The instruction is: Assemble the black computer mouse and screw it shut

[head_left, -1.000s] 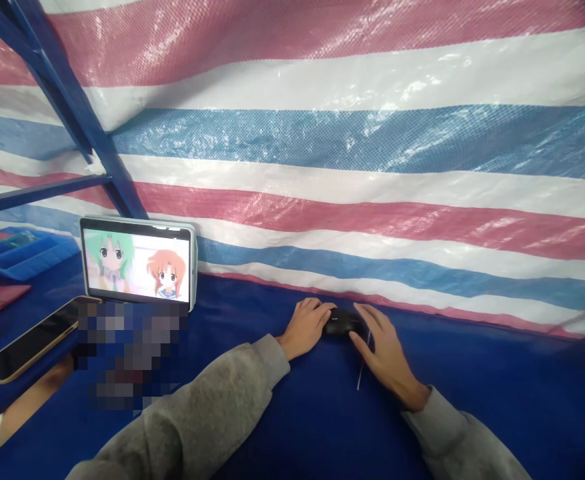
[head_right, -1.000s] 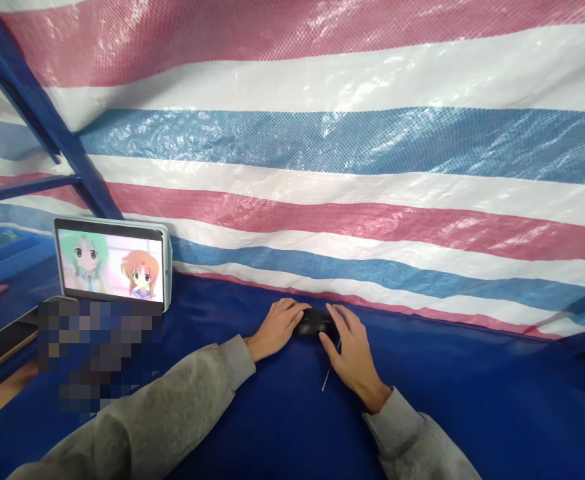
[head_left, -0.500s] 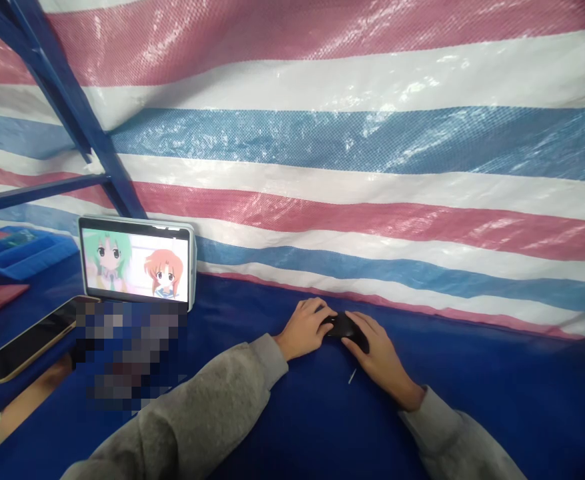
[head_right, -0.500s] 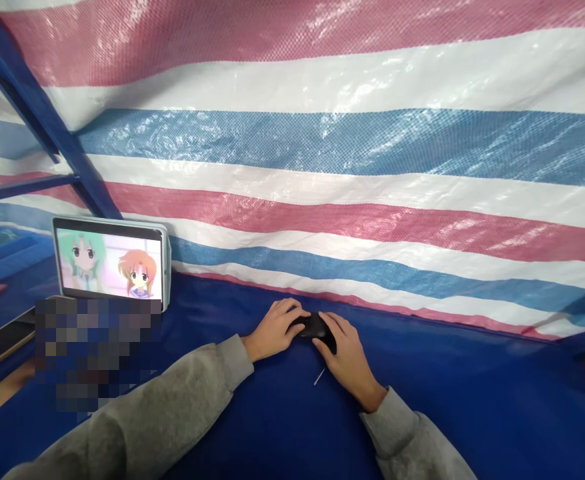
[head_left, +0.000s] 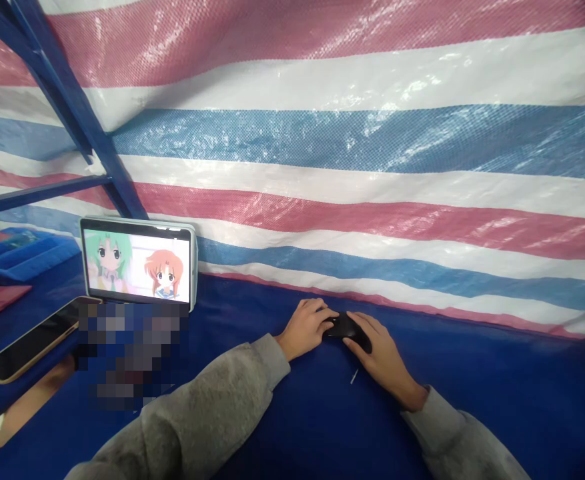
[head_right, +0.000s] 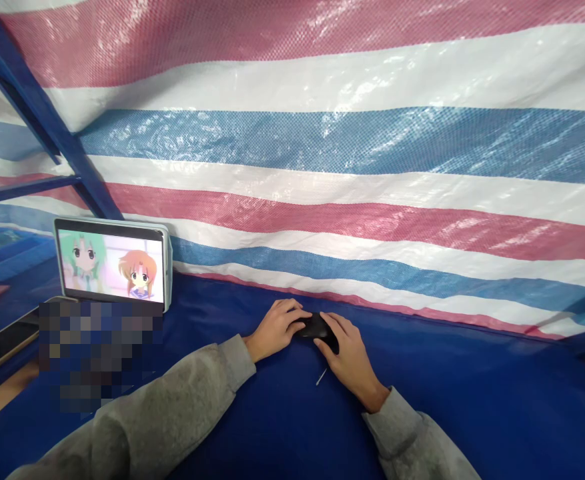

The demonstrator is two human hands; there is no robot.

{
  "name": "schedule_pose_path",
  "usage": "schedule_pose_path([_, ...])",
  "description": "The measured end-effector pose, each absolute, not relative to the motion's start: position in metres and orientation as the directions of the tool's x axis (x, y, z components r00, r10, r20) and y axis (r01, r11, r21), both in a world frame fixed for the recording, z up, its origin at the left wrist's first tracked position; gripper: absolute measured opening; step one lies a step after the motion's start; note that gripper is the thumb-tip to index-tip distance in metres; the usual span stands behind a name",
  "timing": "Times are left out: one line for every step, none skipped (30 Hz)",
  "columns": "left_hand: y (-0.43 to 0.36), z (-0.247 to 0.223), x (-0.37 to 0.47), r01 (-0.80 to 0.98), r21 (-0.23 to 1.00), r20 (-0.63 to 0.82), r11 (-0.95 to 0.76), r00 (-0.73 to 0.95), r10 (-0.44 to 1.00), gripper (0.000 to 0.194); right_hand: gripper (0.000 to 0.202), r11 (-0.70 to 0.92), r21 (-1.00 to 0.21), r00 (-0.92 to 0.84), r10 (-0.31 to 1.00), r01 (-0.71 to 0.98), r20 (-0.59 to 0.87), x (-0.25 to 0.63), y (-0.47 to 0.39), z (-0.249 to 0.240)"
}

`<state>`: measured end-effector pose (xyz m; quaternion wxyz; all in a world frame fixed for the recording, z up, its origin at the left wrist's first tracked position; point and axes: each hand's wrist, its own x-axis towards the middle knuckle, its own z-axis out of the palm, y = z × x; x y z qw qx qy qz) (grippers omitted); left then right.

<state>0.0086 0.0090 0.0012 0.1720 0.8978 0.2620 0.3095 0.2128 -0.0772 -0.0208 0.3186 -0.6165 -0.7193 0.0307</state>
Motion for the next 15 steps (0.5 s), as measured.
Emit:
schedule_pose_path([0.0091,0.0015,0.0084,0.361,0.467,0.465,-0.807,0.676,0.571,0.022,0.05,0.237,-0.437,-0.037,0.908,0.868,0.418,0.2128,-0.0772,-0.0206])
schedule_pose_path([0.009,0.0019,0.0082,0.362,0.459,0.465,-0.811,0.68,0.567,0.021,0.05,0.236,-0.438,-0.038,0.909,0.868,0.415,0.2128,-0.0773,-0.0203])
schedule_pose_path([0.0085,0.0023,0.0078,0.366,0.448,0.468,-0.816,0.681,0.563,0.02,0.05,0.236,-0.438,-0.038,0.91,0.867,0.414,0.2126,-0.0774,-0.02])
schedule_pose_path([0.0078,0.0027,0.0075,0.373,0.435,0.473,-0.819,0.68,0.561,0.019,0.05,0.235,-0.439,-0.038,0.91,0.867,0.413,0.2124,-0.0775,-0.0196])
schedule_pose_path([0.007,0.0031,0.0073,0.382,0.423,0.479,-0.822,0.676,0.561,0.019,0.05,0.234,-0.44,-0.037,0.91,0.867,0.412,0.2121,-0.0777,-0.0191])
schedule_pose_path([0.0062,0.0035,0.0071,0.388,0.414,0.484,-0.824,0.672,0.56,0.018,0.05,0.233,-0.44,-0.035,0.91,0.867,0.413,0.2116,-0.0779,-0.0185])
schedule_pose_path([0.0055,0.0038,0.007,0.391,0.408,0.488,-0.825,0.67,0.559,0.019,0.05,0.231,-0.442,-0.032,0.91,0.867,0.413,0.2112,-0.0782,-0.018])
schedule_pose_path([0.005,0.0041,0.007,0.392,0.404,0.489,-0.826,0.671,0.558,0.019,0.05,0.23,-0.444,-0.031,0.911,0.866,0.411,0.2107,-0.0785,-0.0175])
schedule_pose_path([0.0047,0.0043,0.007,0.392,0.402,0.487,-0.827,0.673,0.556,0.019,0.05,0.229,-0.446,-0.032,0.913,0.865,0.407,0.2104,-0.0787,-0.0172])
schedule_pose_path([0.0047,0.0044,0.0071,0.394,0.4,0.484,-0.828,0.676,0.556,0.019,0.05,0.229,-0.448,-0.034,0.914,0.864,0.404,0.2102,-0.0789,-0.017])
schedule_pose_path([0.0048,0.0043,0.0072,0.394,0.397,0.482,-0.829,0.679,0.554,0.019,0.05,0.229,-0.449,-0.035,0.916,0.864,0.4,0.2102,-0.079,-0.0171])
schedule_pose_path([0.005,0.004,0.0074,0.393,0.392,0.482,-0.831,0.682,0.55,0.019,0.05,0.229,-0.449,-0.036,0.917,0.864,0.397,0.2104,-0.079,-0.0174])
schedule_pose_path([0.0053,0.0035,0.0075,0.392,0.387,0.486,-0.835,0.683,0.546,0.018,0.05,0.229,-0.447,-0.038,0.917,0.865,0.397,0.2107,-0.079,-0.0178])
schedule_pose_path([0.0054,0.0028,0.0076,0.389,0.382,0.494,-0.838,0.681,0.541,0.018,0.05,0.229,-0.445,-0.038,0.916,0.866,0.399,0.2111,-0.0789,-0.0184])
schedule_pose_path([0.0055,0.0019,0.0077,0.387,0.378,0.505,-0.841,0.676,0.537,0.018,0.05,0.228,-0.442,-0.035,0.915,0.868,0.402,0.2114,-0.0787,-0.0191])
